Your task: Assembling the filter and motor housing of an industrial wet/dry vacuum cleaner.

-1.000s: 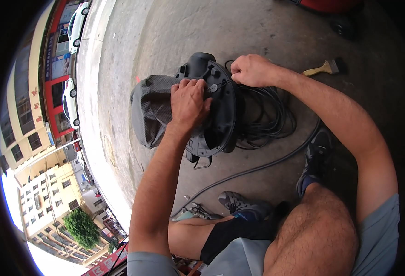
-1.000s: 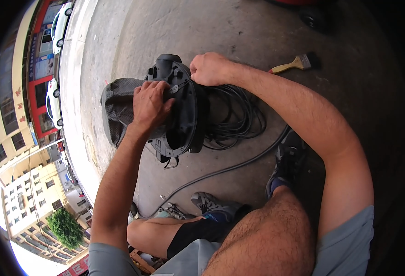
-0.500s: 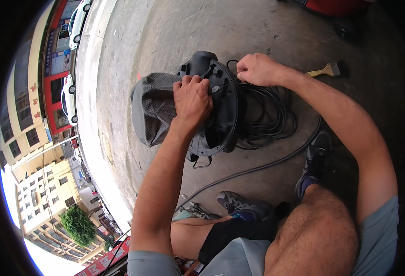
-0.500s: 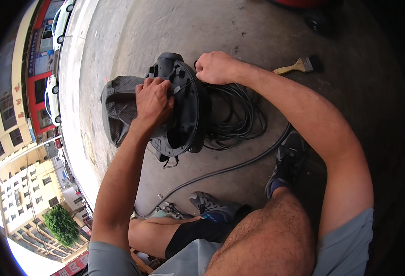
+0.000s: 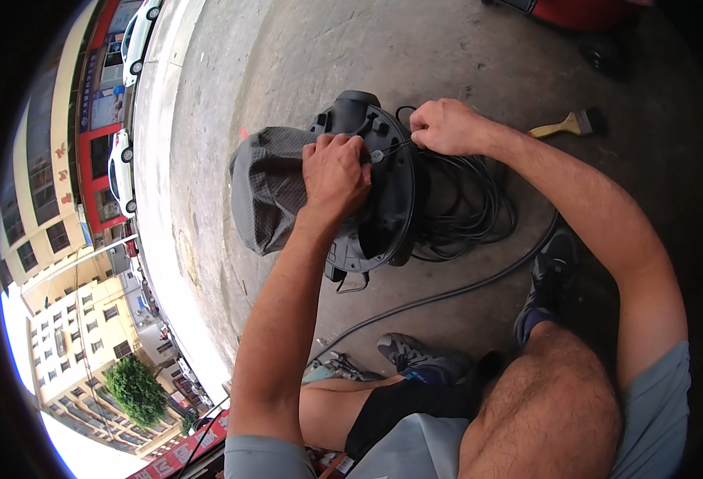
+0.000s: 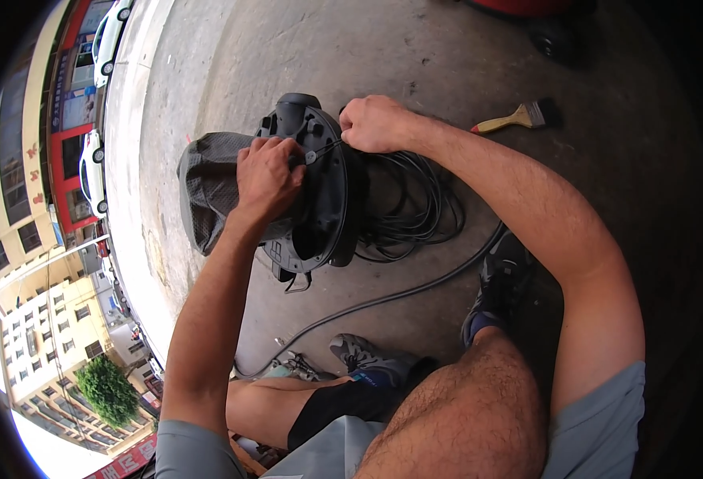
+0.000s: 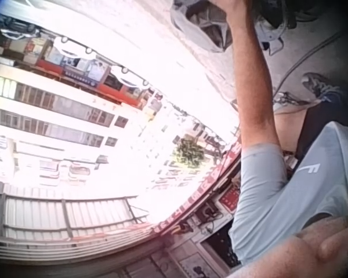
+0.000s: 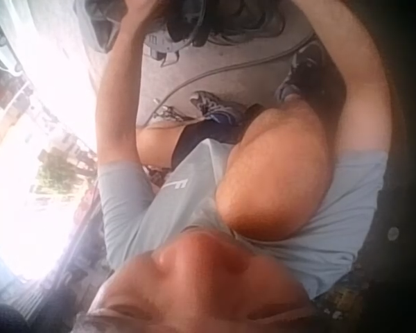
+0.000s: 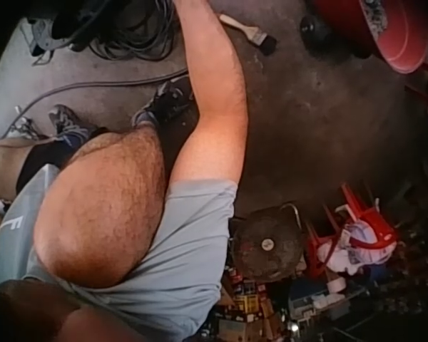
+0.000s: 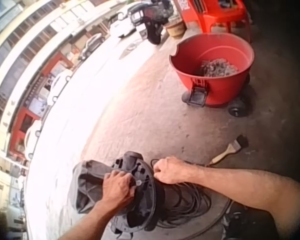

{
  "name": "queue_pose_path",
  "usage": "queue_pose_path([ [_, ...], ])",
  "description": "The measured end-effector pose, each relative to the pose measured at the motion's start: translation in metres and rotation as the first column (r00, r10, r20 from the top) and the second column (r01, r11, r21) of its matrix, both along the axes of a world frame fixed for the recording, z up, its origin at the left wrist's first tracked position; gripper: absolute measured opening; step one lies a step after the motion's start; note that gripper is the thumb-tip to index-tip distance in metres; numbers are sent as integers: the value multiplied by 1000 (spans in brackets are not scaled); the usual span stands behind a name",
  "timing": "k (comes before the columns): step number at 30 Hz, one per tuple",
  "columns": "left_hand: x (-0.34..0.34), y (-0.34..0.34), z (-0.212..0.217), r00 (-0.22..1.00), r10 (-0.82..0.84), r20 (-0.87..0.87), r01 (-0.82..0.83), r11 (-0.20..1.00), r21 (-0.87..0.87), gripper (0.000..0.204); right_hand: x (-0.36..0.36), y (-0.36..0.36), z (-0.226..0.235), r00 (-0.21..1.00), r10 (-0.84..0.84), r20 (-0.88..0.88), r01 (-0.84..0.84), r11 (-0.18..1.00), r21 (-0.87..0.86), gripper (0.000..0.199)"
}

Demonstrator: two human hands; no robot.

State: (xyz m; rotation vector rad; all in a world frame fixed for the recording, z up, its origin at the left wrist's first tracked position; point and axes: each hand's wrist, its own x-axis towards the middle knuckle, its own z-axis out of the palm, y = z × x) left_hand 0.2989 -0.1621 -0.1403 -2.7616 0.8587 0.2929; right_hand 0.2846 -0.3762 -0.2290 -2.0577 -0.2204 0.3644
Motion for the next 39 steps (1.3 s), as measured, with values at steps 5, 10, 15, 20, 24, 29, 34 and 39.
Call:
queue_pose_path([
  [5, 2, 4, -4, 997, -57, 60, 54, 997, 50, 23, 0, -7, 7, 997, 35, -70, -36, 999, -17, 23],
  [10, 2, 1, -2, 997, -65, 39, 60, 991, 121, 23, -4, -13, 8, 996, 53, -72, -55, 998, -18, 23],
  [15, 4, 1, -1, 996, -83, 25, 80, 991, 108, 23, -13, -11, -6, 999, -25, -30, 27, 997, 71, 20],
  [20, 5, 3, 0, 997, -75, 10, 74, 994, 78, 24, -19, -12, -10, 999, -29, -25, 31, 997, 76, 20],
  [24, 3, 4, 1, 998, -63, 3, 63, 998, 5, 28, -16, -4, -11, 997, -67, -42, 71, 991, 111, 20],
  [29, 1, 5, 3, 997, -78, -13, 75, 988, -133, 30, -14, -4, -11, 999, -45, -28, 47, 996, 81, 21],
  [34, 1, 2, 1, 992, -124, -21, 115, 963, -242, 29, -15, 0, -11, 999, -42, -19, 43, 998, 54, 21],
  [39, 1, -1, -7, 991, -136, -18, 127, 960, -251, 25, -14, 5, -14, 999, -45, -28, 46, 997, 59, 21],
])
